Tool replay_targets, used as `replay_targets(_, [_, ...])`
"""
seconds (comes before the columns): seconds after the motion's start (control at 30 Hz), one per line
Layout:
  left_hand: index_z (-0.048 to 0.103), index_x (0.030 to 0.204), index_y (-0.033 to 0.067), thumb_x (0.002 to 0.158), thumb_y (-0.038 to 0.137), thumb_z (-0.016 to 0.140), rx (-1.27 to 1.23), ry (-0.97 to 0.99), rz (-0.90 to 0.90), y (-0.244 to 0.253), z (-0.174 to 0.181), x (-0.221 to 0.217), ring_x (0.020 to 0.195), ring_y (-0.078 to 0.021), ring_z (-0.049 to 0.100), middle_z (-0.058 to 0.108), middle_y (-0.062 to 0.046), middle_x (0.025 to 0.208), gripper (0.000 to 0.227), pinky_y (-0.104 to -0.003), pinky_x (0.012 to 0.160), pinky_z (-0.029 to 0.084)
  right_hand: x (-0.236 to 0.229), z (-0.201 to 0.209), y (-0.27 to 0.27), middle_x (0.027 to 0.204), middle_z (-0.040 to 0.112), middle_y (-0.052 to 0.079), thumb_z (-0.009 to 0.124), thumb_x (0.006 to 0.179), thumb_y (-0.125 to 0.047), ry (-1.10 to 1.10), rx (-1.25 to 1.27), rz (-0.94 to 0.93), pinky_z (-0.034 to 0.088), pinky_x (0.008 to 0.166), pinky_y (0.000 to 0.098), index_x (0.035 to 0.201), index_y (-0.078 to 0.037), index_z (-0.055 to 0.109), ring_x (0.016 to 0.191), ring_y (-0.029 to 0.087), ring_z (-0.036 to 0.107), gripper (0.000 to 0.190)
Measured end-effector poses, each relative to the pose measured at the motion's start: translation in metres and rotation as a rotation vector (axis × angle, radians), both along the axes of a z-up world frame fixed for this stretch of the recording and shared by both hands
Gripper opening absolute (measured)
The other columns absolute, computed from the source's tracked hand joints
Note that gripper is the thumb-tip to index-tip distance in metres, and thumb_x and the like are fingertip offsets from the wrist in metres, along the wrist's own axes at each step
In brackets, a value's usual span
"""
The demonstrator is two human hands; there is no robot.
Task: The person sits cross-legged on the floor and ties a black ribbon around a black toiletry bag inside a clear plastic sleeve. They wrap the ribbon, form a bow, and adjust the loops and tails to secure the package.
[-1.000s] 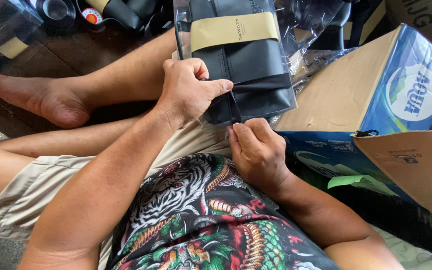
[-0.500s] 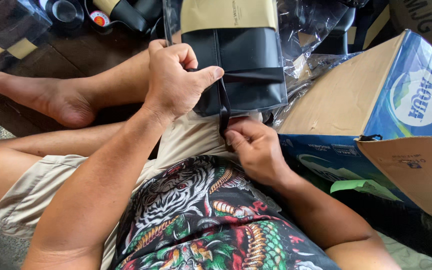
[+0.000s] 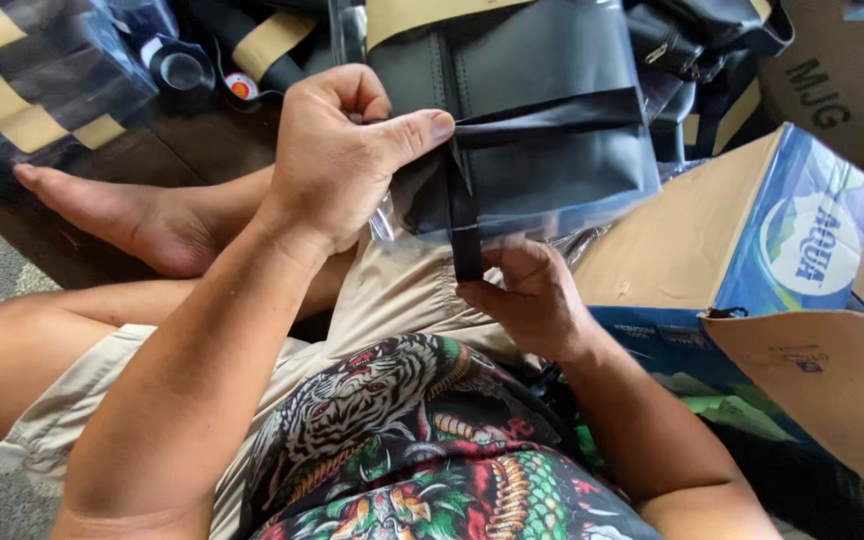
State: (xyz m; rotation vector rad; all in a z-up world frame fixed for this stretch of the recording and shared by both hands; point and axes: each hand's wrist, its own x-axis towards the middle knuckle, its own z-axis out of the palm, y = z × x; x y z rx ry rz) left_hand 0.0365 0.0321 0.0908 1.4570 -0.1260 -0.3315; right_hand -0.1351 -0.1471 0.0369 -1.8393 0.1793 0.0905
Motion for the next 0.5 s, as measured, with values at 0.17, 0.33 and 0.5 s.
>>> replay_targets(0.17, [0.036, 0.063, 0.0227, 0.078, 0.009, 0.092, -0.136, 0.065, -0.079, 0.011, 0.03, -0.003, 0.056, 0.0002, 0.025, 0.032, 0.012, 0.059, 0.06, -0.019, 0.05, 0.019, 0.022, 0.036, -0.003, 0.135, 0.065, 0.002, 0.077, 0.091, -0.013, -0.217, 0.028, 0.241, 0.031, 0.127, 0.0413, 0.124, -0.011, 0.067, 0.132, 0.019, 0.055, 0.034])
replay_targets(0.33, [0.036, 0.064, 0.0231, 0.077, 0.009, 0.089, -0.281, 0.105, -0.163, 0.022, 0.053, -0.008, 0.058, 0.0003, 0.024, 0.03, 0.012, 0.061, 0.057, -0.018, 0.053, 0.02, 0.019, 0.004, -0.04, 0.159, 0.045, 0.012, 0.085, 0.087, -0.025, -0.314, -0.509, 0.293, 0.022, 0.132, 0.0433, 0.153, -0.007, 0.041, 0.146, 0.022, 0.043, 0.081])
replay_targets(0.5, [0.036, 0.064, 0.0209, 0.075, 0.003, 0.087, -0.382, 0.16, -0.237, 0.032, 0.064, -0.015, 0.055, 0.0027, 0.03, 0.033, 0.011, 0.059, 0.055, -0.015, 0.052, 0.024, 0.033, 0.009, -0.04, 0.152, 0.049, 0.012, 0.083, 0.089, -0.021, -0.347, -0.454, 0.276, 0.028, 0.125, 0.0408, 0.147, -0.006, 0.046, 0.139, 0.021, 0.047, 0.07])
